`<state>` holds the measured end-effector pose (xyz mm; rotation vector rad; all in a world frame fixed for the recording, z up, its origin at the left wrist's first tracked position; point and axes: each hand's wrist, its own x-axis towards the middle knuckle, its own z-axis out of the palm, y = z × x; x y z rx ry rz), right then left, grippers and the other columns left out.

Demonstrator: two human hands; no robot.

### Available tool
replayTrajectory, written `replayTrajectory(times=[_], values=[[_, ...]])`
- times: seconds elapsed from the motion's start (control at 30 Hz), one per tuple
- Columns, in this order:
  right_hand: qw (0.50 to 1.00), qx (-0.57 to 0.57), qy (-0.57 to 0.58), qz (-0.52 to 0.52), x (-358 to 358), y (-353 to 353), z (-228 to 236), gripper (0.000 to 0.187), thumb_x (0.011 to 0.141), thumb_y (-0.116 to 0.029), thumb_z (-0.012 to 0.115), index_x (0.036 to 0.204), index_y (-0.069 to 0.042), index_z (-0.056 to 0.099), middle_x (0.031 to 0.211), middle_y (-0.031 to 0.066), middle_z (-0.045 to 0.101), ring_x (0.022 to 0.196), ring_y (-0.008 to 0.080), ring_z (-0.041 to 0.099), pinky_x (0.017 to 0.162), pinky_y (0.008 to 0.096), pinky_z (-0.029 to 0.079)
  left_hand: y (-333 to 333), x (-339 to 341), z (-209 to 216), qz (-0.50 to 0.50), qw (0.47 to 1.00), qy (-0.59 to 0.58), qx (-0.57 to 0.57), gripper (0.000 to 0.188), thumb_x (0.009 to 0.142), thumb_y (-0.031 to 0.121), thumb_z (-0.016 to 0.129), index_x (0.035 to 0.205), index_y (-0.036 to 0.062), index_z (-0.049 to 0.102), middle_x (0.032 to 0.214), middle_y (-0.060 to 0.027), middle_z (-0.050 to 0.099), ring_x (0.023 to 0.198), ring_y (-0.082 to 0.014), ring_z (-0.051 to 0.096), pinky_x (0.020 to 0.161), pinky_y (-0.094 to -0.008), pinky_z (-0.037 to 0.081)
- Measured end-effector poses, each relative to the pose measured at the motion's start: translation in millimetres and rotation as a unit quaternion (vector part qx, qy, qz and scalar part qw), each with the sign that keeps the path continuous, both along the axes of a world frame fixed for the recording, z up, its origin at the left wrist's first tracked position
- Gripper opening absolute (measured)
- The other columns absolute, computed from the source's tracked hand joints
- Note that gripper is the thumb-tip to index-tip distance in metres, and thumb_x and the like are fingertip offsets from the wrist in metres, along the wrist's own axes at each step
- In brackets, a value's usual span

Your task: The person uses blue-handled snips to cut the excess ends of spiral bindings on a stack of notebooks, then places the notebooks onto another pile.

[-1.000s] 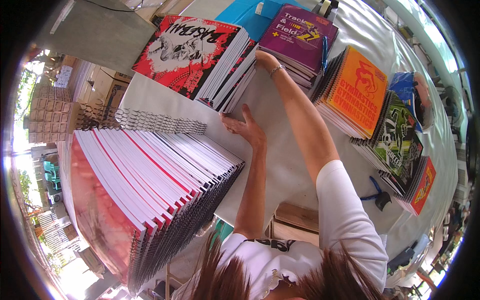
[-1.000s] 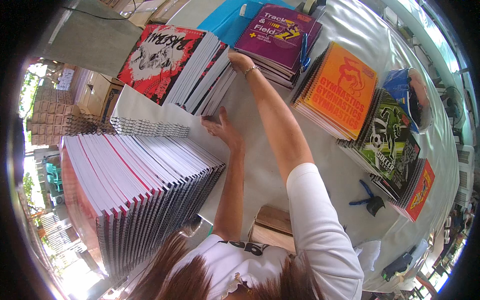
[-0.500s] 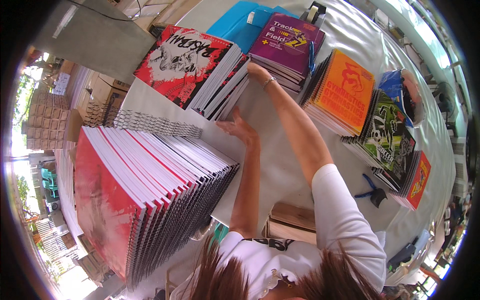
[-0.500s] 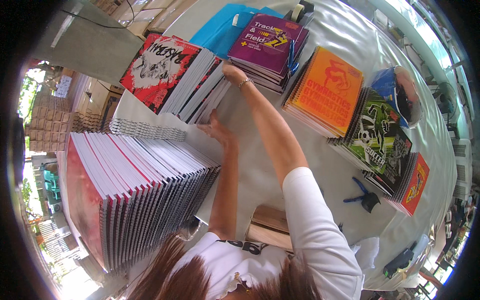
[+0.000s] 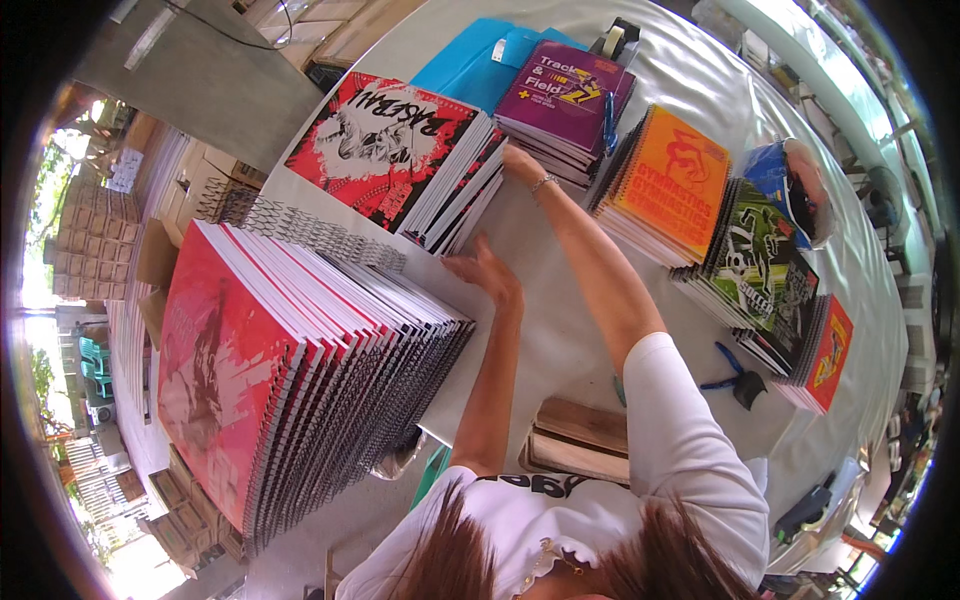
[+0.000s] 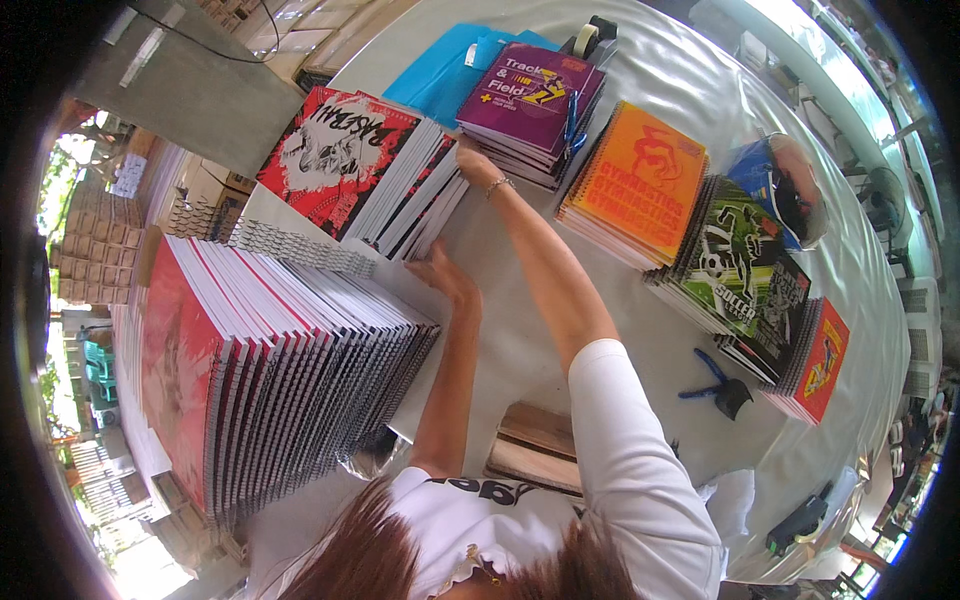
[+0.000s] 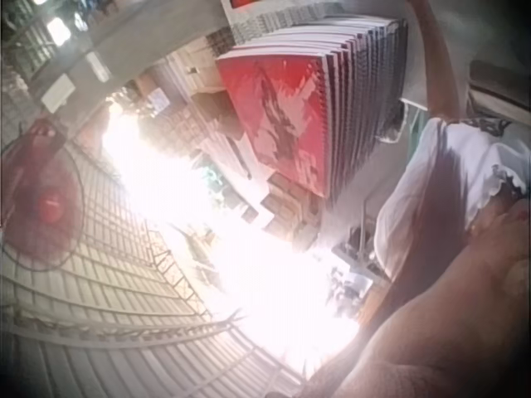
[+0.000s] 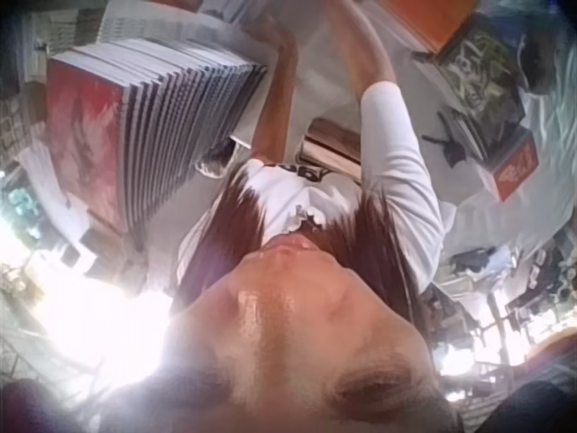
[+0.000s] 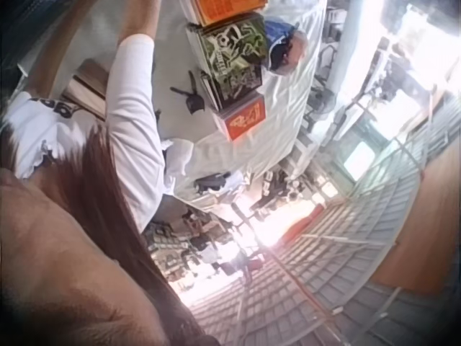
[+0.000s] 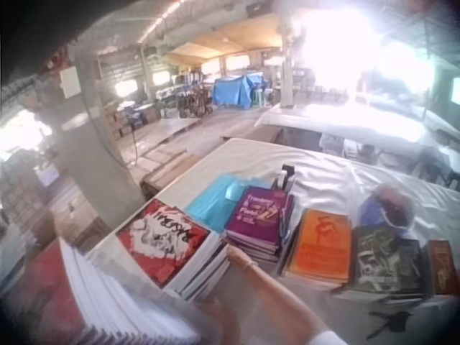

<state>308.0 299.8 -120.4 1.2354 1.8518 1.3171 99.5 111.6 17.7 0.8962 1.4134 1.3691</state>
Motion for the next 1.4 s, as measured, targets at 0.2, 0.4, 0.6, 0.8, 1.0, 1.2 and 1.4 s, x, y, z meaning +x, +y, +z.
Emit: replayTrajectory(times=[0.2,0.4,0.6,0.8,1.0,1.2,1.4], values=[[0.979,-0.193,-0.060,-0.001,-108.6,-9.9,49.4,0.023,0.092,-0.026,0.053,0.095,-0.020,0.075,0.097,-0.0061,0.071,0.087,0.0147,0.064,0.073,0.0367,0.049,15.0,-47.4,-26.4,0.088,0.978,0.150,-0.117,0.086,0.076,0.036,0.070,0.136,-0.0106,0.029,0.137,-0.0316,0.037,0.125,-0.0426,0.042,0.106,-0.0460,0.037],[0.991,-0.085,-0.086,0.057,-104.8,-34.9,73.1,0.022,0.092,-0.026,0.053,0.095,-0.021,0.074,0.098,0.0002,0.069,0.089,0.0156,0.061,0.075,0.0342,0.047,17.3,-44.5,-36.4,0.140,0.968,0.205,0.031,0.084,0.077,0.036,0.076,0.135,-0.0065,0.033,0.125,-0.0328,0.050,0.112,-0.0442,0.054,0.098,-0.0499,0.043],[0.525,-0.099,0.839,-0.104,-118.4,-39.4,106.0,0.028,0.092,-0.014,0.048,0.116,-0.010,0.063,0.115,0.0163,0.063,0.107,0.0291,0.059,0.090,0.0386,0.046,30.7,-46.0,-40.8,0.125,0.944,0.303,-0.024,0.090,0.074,0.041,0.080,0.130,-0.0127,0.034,0.108,-0.0307,0.061,0.101,-0.0500,0.059,0.090,-0.0513,0.048],[0.302,-0.042,0.935,-0.179,-127.2,-51.3,121.6,0.034,0.085,-0.014,0.054,0.117,-0.008,0.064,0.114,0.0175,0.065,0.103,0.0339,0.063,0.089,0.0396,0.049,30.8,-45.4,-36.4,0.143,0.941,0.281,-0.122,0.080,0.073,0.028,0.082,0.129,-0.0098,0.038,0.111,-0.0282,0.060,0.103,-0.0451,0.056,0.095,-0.0538,0.040],[0.332,-0.030,0.932,-0.144,-119.2,-52.0,118.7,0.034,0.077,-0.013,0.056,0.108,-0.011,0.070,0.101,0.0165,0.069,0.094,0.0320,0.066,0.085,0.0384,0.051,27.4,-39.4,-24.0,0.125,0.986,0.098,0.051,0.071,0.072,0.011,0.081,0.128,-0.0094,0.041,0.114,-0.0258,0.061,0.107,-0.0359,0.059,0.095,-0.0423,0.047],[0.313,-0.037,0.930,-0.187,-124.7,-83.4,124.5,0.035,0.078,-0.015,0.057,0.110,-0.012,0.070,0.100,0.0165,0.070,0.093,0.0302,0.067,0.084,0.0371,0.051,13.8,-47.7,-15.0,0.106,0.993,-0.003,0.043,0.070,0.075,0.006,0.077,0.133,-0.0067,0.039,0.131,-0.0239,0.052,0.116,-0.0341,0.053,0.104,-0.0408,0.041],[0.310,-0.013,0.918,-0.246,-108.9,-110.2,133.3,0.033,0.083,-0.020,0.059,0.113,-0.015,0.070,0.102,0.0138,0.071,0.094,0.0256,0.069,0.084,0.0342,0.051,-10.3,-42.6,-21.8,0.069,0.993,0.015,0.097,0.068,0.075,0.011,0.078,0.132,-0.0080,0.044,0.129,-0.0250,0.054,0.115,-0.0342,0.055,0.103,-0.0405,0.040]])
